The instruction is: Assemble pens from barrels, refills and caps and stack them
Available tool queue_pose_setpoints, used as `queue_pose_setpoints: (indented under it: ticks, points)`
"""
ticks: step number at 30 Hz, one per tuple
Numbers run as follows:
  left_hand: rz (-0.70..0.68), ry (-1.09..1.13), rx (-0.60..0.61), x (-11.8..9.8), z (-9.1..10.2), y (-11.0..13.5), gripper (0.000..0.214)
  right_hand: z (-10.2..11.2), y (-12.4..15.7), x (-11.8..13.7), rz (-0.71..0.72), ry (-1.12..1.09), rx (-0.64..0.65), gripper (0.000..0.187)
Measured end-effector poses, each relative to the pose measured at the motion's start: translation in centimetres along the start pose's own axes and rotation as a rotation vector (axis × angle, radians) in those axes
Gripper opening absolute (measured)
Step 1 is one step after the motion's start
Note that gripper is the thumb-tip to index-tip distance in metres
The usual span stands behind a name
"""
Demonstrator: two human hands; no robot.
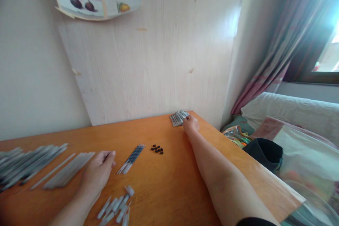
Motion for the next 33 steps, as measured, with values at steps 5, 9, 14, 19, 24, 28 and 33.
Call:
queue_pose_setpoints:
  ticks: [5,9,14,19,24,28,33]
  points:
    - [-0.002,-0.002,-0.001,0.3,-0.1,-0.1,0.034,-0.4,0.1,-0.4,-0.018,-0.001,0.013,0.034]
    - [0.006,-0.020,-0.002,0.4,-0.2,0.0,0.035,-0.5,0.2,-0.7,-0.023,-0.007,0.024,0.034]
    - [0.006,-0.027,-0.003,0.1,0.0,0.0,0.034,-0.7,0.3,-0.8,-0.012,-0.012,0.034,0.034]
    - [0.012,-0.023,0.001,0.1,-0.1,0.0,0.034,-0.8,0.3,-0.9,-0.005,-0.011,0.037,0.034]
    - [0.019,-0.024,0.008,0.5,-0.2,-0.2,0.033,-0.8,0.3,-1.0,-0.004,-0.007,0.032,0.034]
    - [0.014,-0.020,0.001,0.3,-0.2,-0.1,0.034,-0.8,0.3,-1.0,0.001,-0.010,0.033,0.034]
    - [0.028,-0.047,-0.032,0.2,-0.1,0.0,0.034,-0.9,0.3,-1.1,-0.003,-0.030,0.034,0.032]
Point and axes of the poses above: each hand's wrist, its own y-axis away from the middle knuckle, its own z-axis out of the back of the hand, x = y × z, the point moved 5 cm from there along -y, towards the middle knuckle, and after that the axes turned 9 degrees about -x, right-handed, at the moved point
